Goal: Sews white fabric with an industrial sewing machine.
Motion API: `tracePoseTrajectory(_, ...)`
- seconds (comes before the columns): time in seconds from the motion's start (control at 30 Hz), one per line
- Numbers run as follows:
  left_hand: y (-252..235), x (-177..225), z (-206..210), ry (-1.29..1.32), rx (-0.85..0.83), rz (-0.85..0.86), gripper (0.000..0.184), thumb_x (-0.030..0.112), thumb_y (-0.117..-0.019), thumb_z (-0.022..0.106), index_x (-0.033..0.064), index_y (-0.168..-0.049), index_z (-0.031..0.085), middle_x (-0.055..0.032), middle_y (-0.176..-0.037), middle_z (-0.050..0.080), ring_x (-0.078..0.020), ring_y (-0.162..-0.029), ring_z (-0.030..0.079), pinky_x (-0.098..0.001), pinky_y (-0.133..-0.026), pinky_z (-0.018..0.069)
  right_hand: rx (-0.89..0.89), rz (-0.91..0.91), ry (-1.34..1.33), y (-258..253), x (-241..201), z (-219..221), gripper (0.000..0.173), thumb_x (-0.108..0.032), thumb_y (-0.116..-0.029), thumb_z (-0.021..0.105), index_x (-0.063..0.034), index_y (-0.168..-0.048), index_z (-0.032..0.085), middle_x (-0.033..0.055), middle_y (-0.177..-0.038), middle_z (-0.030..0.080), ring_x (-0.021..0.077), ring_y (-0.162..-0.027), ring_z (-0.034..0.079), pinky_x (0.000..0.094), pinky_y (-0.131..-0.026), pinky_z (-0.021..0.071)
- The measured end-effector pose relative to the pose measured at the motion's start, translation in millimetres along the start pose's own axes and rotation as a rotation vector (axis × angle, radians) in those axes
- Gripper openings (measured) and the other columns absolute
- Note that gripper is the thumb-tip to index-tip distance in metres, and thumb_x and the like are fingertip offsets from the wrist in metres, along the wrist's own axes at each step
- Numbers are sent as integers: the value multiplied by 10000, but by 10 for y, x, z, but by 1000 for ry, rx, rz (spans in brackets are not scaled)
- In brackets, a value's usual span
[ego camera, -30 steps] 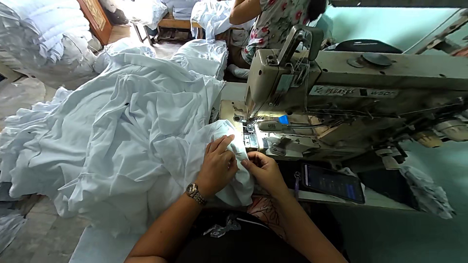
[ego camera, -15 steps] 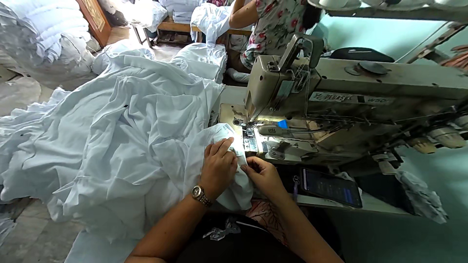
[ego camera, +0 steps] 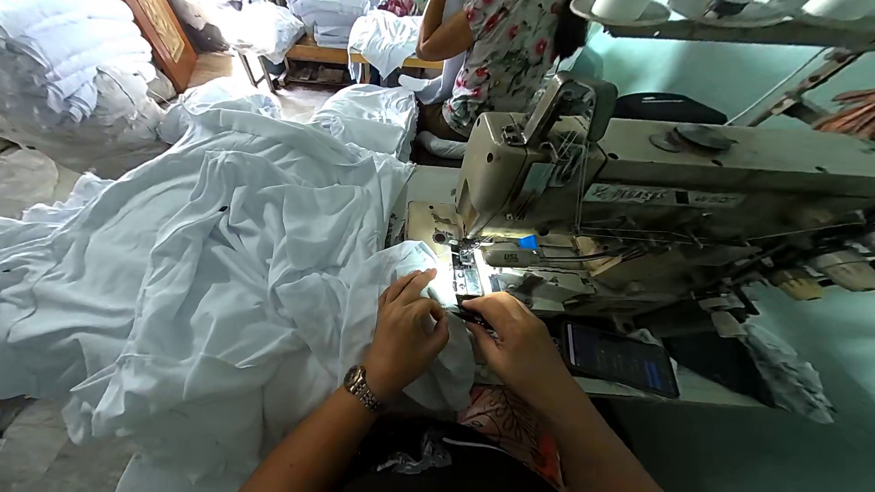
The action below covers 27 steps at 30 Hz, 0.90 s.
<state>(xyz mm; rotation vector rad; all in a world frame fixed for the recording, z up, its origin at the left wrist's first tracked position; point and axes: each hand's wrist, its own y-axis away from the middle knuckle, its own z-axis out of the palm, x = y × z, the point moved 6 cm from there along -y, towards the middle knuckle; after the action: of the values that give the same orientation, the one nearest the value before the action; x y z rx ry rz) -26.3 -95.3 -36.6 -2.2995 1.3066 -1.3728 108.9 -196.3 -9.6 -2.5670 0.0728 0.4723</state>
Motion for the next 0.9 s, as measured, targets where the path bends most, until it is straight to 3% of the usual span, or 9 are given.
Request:
tracePoseTrajectory(0.33, 26, -15, 12, 5, -39, -5, 160, 234, -929, 681, 138, -809, 725, -53, -1432, 615, -236, -1413, 483, -505, -1161, 370, -3, 8, -69, -107, -36, 152, 223, -231, -995, 580, -154, -1112, 755, 44, -958, 705, 165, -838, 689, 336, -708, 585)
tracePoseTrajectory(0.57, 47, 0, -10, 2, -115, 22, 174, 246, -937, 664, 134, -814, 715, -80, -1506, 548, -257, -1463, 421, -530, -1173, 338, 100, 86, -231, -46, 45, 129, 211, -206, -979, 619, -112, -1114, 752, 45, -1013, 711, 92, -886, 678, 257, -763, 586)
tracePoseTrajectory(0.67, 73, 82, -256, 132, -109, 58, 168, 226, -918, 698, 117, -791, 705, -98, -1506, 548, -271, -1481, 402, -558, -1207, 300, 147, 188, -302, 54, 85, 109, 328, -347, -939, 703, -81, -1130, 708, 50, -989, 672, 68, -800, 627, 224, -684, 552)
tracePoseTrajectory(0.77, 139, 90, -748, 44, 13, 79, 192, 229, -928, 655, 115, -778, 688, -73, -1467, 585, -278, -1461, 432, -574, -1207, 320, 98, 269, -368, 164, 153, 229, 415, -459, -935, 700, -77, -1096, 707, 25, -898, 662, 73, -730, 584, 250, -637, 516)
tracePoseTrajectory(0.83, 163, -14, -1148, -157, 181, 30, 266, 272, -954, 633, 119, -744, 692, -63, -1434, 613, -286, -1440, 453, -569, -1188, 342, 10, 328, -495, 189, 190, 363, 387, -428, -942, 690, -79, -1105, 725, 2, -910, 710, 58, -781, 651, 258, -709, 571)
tracePoseTrajectory(0.9, 118, -119, -1411, -304, 284, -41, 338, 373, -970, 658, 125, -747, 709, -74, -1433, 613, -316, -1452, 435, -605, -1200, 297, -29, 396, -674, 173, 191, 453, 285, -318, -938, 710, -73, -1080, 732, -23, -846, 719, 24, -723, 661, 218, -678, 572)
